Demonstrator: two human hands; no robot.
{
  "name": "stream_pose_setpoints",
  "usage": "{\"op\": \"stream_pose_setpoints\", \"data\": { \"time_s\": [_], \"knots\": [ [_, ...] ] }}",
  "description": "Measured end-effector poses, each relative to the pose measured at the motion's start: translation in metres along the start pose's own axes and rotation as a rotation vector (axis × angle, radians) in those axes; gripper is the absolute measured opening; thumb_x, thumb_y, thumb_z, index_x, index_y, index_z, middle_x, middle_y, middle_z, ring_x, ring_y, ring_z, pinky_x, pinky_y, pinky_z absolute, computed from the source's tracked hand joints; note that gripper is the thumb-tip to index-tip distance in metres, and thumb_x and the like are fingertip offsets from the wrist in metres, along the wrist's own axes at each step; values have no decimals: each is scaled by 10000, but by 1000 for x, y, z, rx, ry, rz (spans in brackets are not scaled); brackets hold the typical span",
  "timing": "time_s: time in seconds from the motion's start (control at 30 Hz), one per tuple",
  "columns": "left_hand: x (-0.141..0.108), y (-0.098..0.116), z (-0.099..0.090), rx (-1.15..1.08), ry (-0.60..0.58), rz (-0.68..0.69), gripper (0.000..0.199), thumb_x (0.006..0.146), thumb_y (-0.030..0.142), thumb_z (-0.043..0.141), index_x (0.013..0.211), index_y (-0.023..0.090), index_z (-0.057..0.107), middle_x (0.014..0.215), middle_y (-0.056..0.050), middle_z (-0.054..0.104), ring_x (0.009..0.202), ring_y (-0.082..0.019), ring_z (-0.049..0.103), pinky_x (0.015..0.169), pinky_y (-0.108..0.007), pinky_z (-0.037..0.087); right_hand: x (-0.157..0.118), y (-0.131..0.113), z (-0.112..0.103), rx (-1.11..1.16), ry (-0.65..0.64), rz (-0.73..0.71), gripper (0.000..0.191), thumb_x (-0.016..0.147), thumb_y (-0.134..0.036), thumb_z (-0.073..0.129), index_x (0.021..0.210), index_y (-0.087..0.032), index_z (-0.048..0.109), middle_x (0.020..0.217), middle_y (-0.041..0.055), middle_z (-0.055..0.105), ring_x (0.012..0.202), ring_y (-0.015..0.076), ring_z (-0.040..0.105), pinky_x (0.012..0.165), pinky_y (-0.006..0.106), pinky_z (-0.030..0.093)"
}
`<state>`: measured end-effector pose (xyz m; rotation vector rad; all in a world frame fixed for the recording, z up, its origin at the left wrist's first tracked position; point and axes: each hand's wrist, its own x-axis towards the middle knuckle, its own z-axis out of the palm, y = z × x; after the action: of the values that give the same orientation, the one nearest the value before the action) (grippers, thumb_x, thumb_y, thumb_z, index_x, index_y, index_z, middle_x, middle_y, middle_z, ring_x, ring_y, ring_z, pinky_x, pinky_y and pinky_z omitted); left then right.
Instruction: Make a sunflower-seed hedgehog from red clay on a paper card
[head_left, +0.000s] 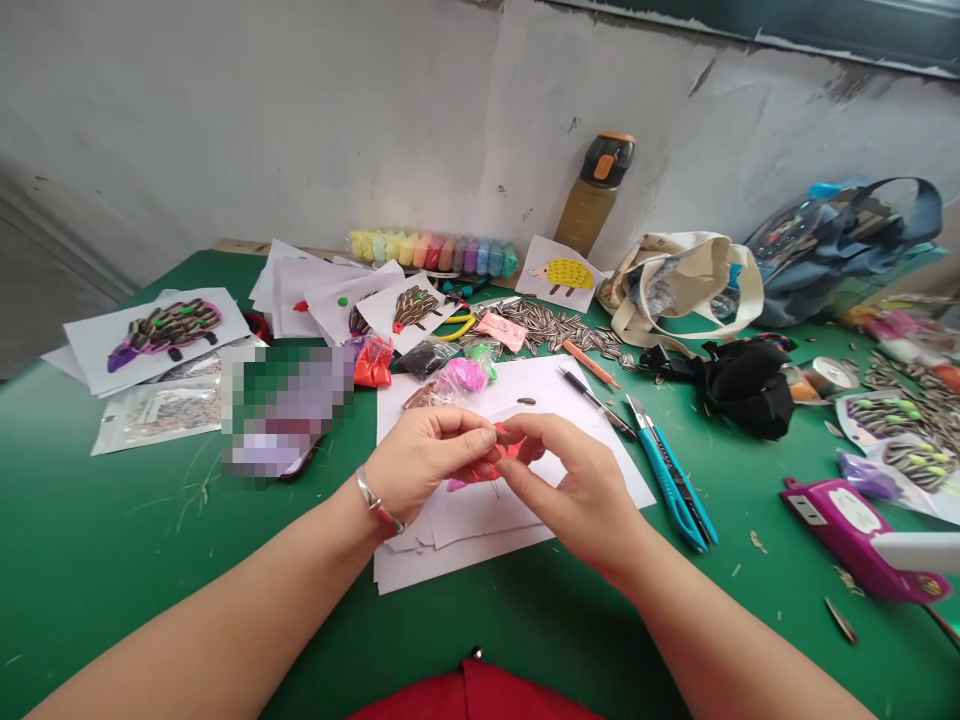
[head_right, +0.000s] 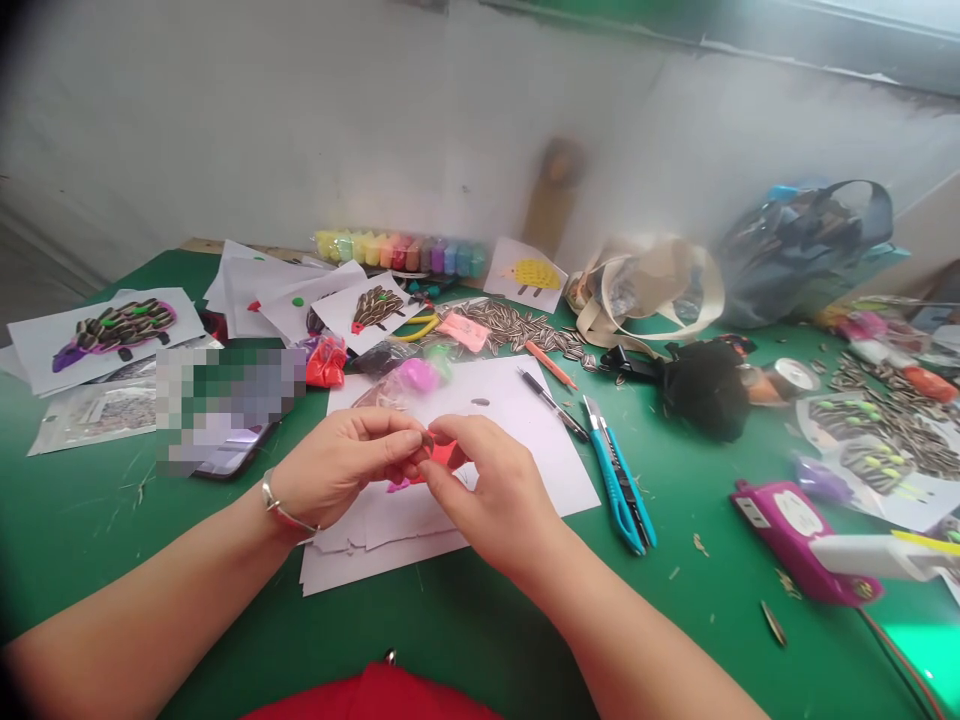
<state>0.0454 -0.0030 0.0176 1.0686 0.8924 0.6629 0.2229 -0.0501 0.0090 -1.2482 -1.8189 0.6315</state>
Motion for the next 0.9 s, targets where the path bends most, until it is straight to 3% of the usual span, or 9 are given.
{"op": "stream_pose_setpoints", "data": {
  "time_s": [0.23,0.37,0.5,0.9],
  "knots": [
    [1,-3,-2,74,-9,-25,326,766,456,727,818,135,708,722,-53,681,651,-138,599,599,-249,463,0,2,5,-1,17,-81,187,923,-146,498,1001,-244,637,929,18,712,855,149,651,769,287,517],
    [1,-4,-3,101,-53,-27,266,752,404,751,844,156,715,750,-33,681,653,-125,583,606,-242,457,0,3,4,-1,29,-101,188,933,-149,496,1002,-243,644,872,17,699,815,144,641,743,280,515],
    [1,-4,-3,56,-78,-20,242,761,381,744,787,142,715,689,-23,655,617,-109,556,583,-232,433,0,5,4,-10,28,-127,196,923,-132,506,1023,-226,647,935,46,677,863,147,633,769,282,515],
    [1,-3,-3,-11,-65,-143,248,722,367,773,758,130,707,713,-27,669,613,-97,584,619,-233,464,-2,4,5,-116,12,-191,170,927,-109,478,939,-205,618,866,43,637,809,145,581,730,271,469]
  ]
}}
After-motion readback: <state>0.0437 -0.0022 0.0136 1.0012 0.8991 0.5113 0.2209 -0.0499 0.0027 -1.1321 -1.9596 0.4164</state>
